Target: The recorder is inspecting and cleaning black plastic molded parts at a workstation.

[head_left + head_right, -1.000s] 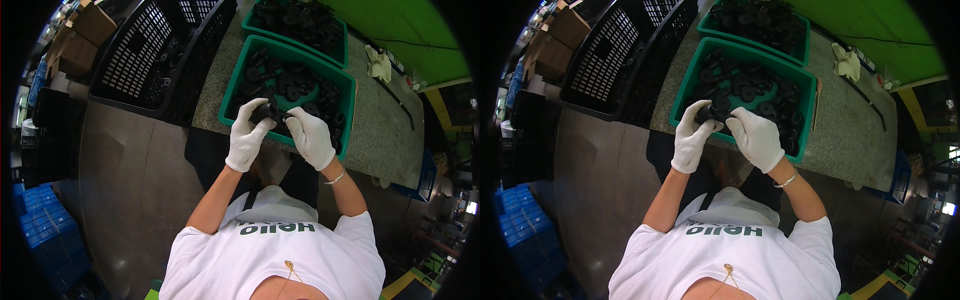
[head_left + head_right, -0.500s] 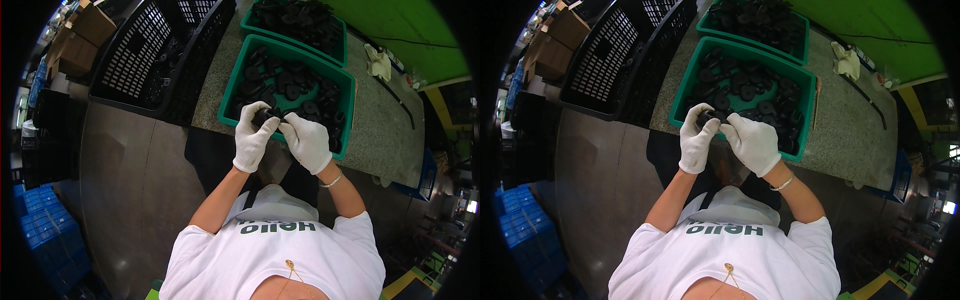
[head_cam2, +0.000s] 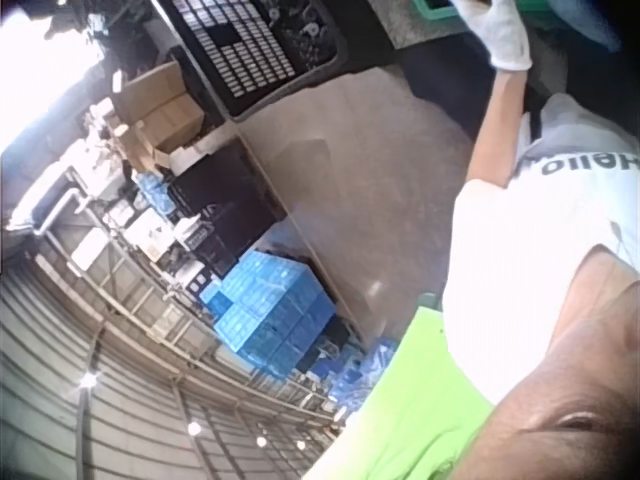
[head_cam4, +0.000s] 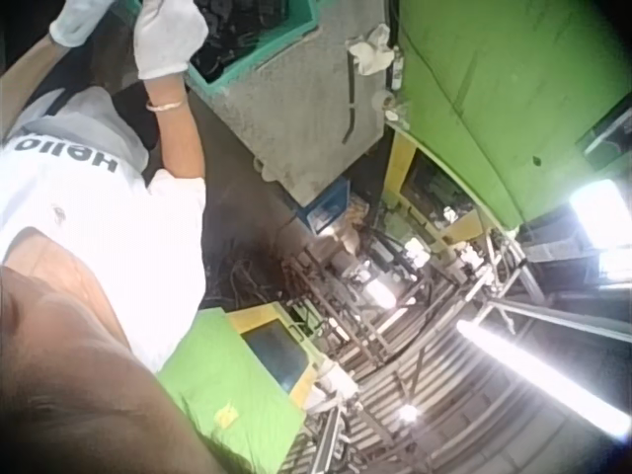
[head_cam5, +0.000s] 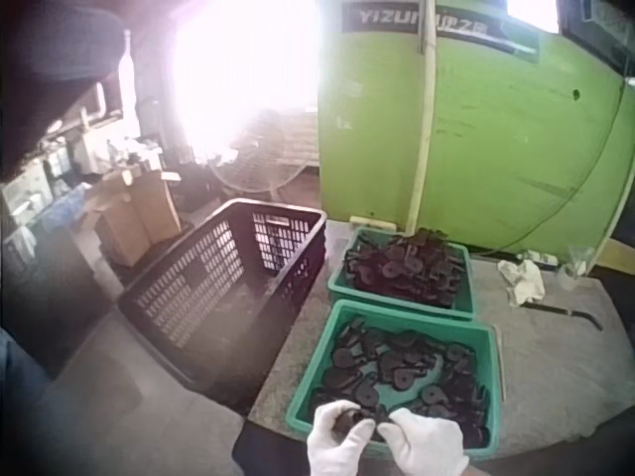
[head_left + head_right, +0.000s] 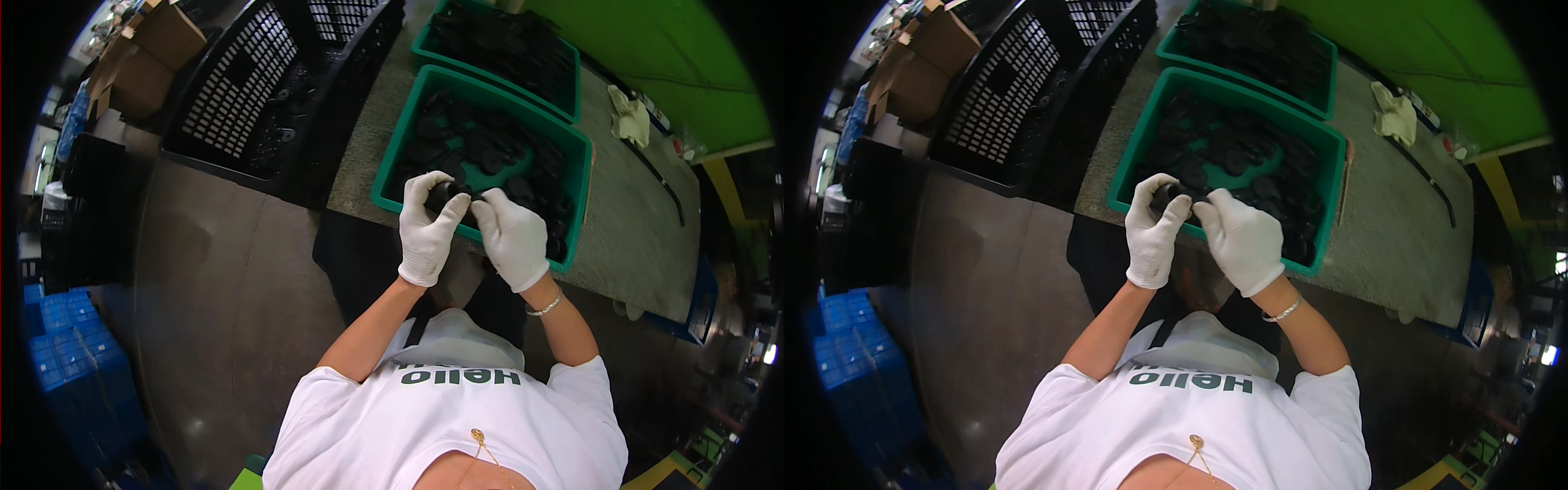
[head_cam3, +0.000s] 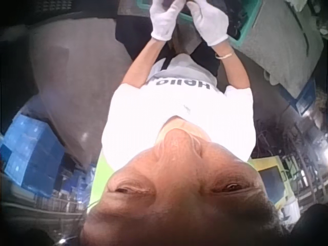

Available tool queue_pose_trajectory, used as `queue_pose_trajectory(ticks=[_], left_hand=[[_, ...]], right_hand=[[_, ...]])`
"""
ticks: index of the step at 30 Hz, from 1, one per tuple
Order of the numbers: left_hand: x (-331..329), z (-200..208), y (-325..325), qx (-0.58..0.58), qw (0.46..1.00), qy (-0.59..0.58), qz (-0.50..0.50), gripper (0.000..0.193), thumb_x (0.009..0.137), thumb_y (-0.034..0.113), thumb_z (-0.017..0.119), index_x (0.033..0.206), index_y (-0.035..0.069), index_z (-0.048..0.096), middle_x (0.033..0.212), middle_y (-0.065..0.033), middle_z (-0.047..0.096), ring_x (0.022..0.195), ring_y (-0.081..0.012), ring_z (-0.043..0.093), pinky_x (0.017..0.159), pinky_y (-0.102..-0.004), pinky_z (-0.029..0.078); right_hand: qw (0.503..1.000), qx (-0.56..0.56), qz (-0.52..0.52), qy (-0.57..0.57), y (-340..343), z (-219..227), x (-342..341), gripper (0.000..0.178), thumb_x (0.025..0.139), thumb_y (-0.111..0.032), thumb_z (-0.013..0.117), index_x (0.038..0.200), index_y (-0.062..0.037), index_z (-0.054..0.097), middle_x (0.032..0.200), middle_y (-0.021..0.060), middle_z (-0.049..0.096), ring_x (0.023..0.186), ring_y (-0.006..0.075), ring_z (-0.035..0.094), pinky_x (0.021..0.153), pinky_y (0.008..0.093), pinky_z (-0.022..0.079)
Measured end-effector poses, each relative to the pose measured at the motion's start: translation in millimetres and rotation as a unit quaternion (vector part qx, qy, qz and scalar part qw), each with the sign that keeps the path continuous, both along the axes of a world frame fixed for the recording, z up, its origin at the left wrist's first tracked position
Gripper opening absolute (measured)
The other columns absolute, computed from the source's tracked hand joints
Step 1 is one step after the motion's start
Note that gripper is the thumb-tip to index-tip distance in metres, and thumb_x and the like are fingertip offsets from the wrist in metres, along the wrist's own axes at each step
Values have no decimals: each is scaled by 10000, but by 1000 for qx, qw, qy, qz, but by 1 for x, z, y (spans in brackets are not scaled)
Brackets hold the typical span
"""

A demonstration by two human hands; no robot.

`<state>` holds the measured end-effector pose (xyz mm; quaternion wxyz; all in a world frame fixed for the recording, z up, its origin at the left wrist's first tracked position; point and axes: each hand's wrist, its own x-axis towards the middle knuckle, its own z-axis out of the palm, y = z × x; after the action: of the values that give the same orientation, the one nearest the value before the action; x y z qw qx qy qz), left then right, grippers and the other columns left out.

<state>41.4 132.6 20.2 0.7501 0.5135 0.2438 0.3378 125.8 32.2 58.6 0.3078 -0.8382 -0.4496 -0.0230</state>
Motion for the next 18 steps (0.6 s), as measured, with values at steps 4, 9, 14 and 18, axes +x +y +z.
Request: queue_pose_trajectory(ticks=[4, 9, 14, 18], left_hand=[[-4, 18, 69, 174, 970, 9, 171, 311, 830, 39, 688, 1106, 39, 545, 1014, -37, 525, 926, -140, 519, 866, -288, 450], [-40, 35, 213, 498, 776, 308, 235, 295, 836, 73, 671, 1124, 46, 615, 1077, -131, 575, 932, -231, 591, 852, -329, 478], [-43, 23, 273, 344, 776, 507, -149, 296, 836, -63, 580, 1115, 20, 627, 948, -71, 675, 856, -149, 608, 802, -277, 478], [-52, -18, 297, 352, 769, 463, -265, 297, 864, 66, 589, 1159, 35, 620, 1037, -140, 677, 910, -232, 641, 813, -320, 489]], right_hand=[[995, -31, -73, 64, -5, -13, 37, 243, 912, -305, 574, 926, -63, 589, 709, 189, 616, 698, 389, 610, 586, 469, 455], [989, -70, -47, 118, 4, -43, 94, 309, 885, -317, 580, 1070, -70, 598, 899, 210, 656, 883, 397, 615, 720, 476, 470], [985, -69, 71, 139, 39, -57, 98, 302, 841, -219, 626, 1112, -88, 598, 980, 168, 657, 924, 380, 612, 772, 460, 485], [981, -168, 72, 58, 58, -58, 92, 319, 848, -199, 622, 1155, -121, 581, 1091, 119, 604, 1016, 349, 589, 840, 445, 486]])
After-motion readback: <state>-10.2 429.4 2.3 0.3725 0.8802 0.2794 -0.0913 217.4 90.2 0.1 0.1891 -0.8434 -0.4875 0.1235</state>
